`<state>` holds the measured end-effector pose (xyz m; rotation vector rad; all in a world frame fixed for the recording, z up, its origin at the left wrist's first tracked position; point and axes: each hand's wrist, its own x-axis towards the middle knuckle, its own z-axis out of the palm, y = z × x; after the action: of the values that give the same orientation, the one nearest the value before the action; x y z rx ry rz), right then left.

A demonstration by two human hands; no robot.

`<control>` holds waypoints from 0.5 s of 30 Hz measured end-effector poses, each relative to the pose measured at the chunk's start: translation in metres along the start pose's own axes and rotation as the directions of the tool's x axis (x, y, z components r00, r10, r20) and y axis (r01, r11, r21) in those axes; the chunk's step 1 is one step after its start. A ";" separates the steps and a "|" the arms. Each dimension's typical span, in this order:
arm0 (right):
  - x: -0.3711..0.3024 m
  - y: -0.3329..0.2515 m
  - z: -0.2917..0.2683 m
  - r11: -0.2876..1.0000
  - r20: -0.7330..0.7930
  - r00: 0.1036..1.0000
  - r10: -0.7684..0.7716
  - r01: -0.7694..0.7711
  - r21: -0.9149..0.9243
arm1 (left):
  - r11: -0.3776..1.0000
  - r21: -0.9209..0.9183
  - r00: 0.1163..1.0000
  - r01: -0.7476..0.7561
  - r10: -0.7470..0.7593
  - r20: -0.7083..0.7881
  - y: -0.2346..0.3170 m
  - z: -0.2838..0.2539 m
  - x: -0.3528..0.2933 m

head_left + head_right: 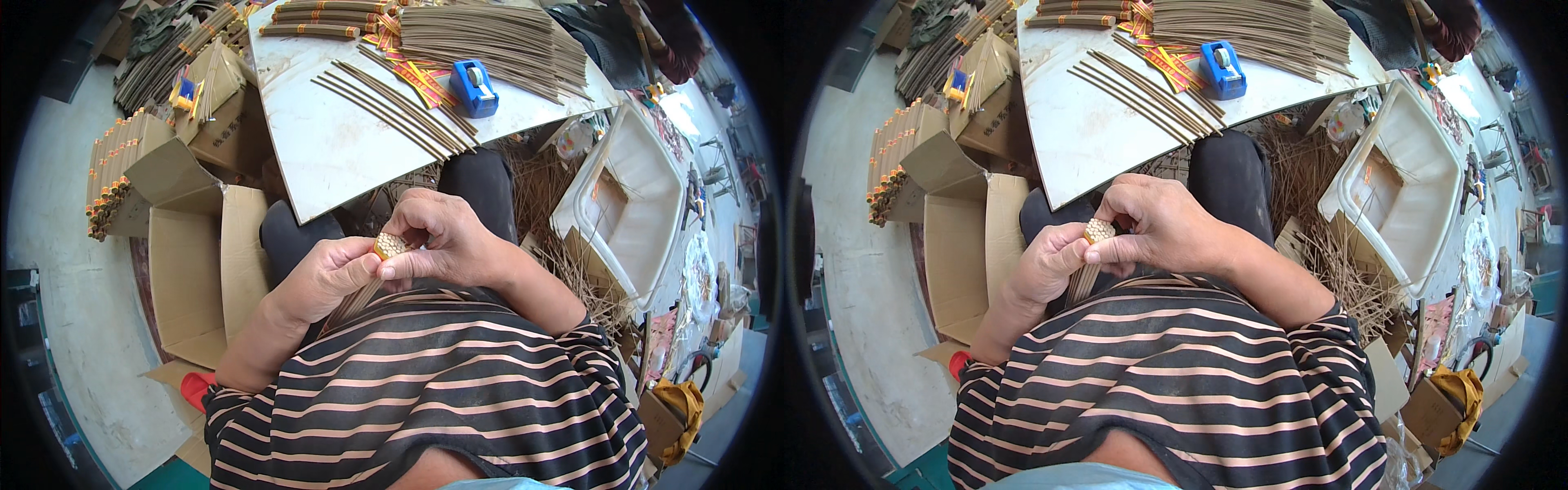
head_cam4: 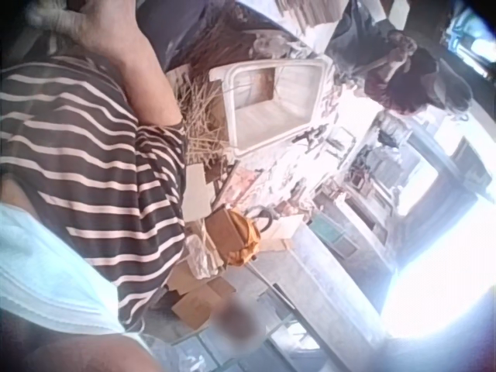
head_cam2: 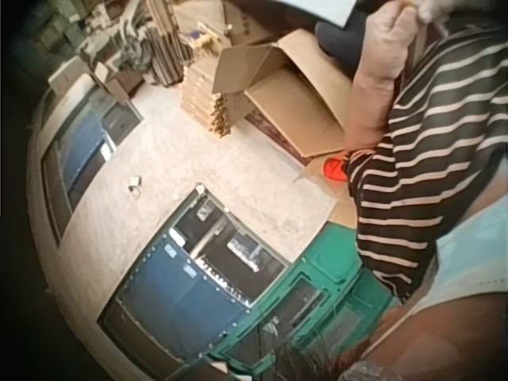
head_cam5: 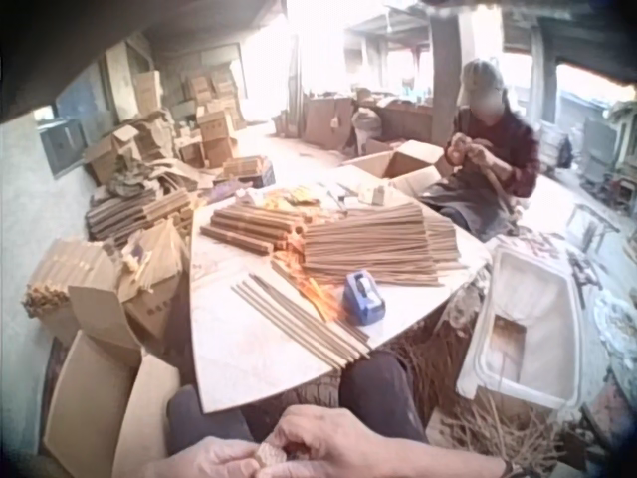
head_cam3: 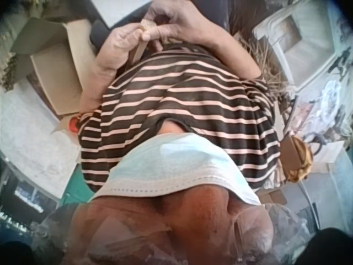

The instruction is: The person gathers thin wooden sticks, aligns them into bundles, and secures each bundle with a small paper wrapper and tape. The person places the finished bundles into a cardboard box.

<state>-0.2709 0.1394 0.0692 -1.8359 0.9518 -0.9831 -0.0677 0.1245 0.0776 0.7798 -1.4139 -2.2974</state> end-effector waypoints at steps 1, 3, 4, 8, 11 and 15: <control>0.000 0.002 -0.002 1.000 -0.002 1.000 -0.014 0.014 -0.006 | 0.999 -0.043 0.999 0.023 -0.022 0.030 0.003 0.001 0.002; 0.000 0.006 -0.005 1.000 -0.016 1.000 -0.002 0.002 0.007 | 0.991 -0.110 0.997 0.080 -0.078 0.022 0.004 0.000 0.005; 0.000 0.008 -0.006 1.000 -0.023 1.000 0.004 -0.003 0.011 | 0.984 -0.143 0.994 0.106 -0.104 0.021 0.004 -0.001 0.006; 0.006 0.026 -0.025 0.928 -0.096 0.976 0.194 -0.150 0.342 | 0.988 -0.090 0.981 0.126 -0.137 -0.134 0.005 0.006 0.018; 0.028 0.080 -0.080 0.937 -0.509 0.808 0.296 -0.142 0.318 | 1.000 -0.001 0.970 -0.013 0.013 -0.241 0.016 -0.005 0.038; 0.037 0.152 -0.155 0.806 -0.577 0.644 0.503 -0.590 0.043 | 0.995 0.027 0.969 -0.093 0.096 -0.227 0.042 -0.019 0.090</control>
<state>-0.4280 0.0030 -0.0034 -1.2085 1.8698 -1.0874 -0.1281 0.0433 0.0835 0.9275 -1.3374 -2.0531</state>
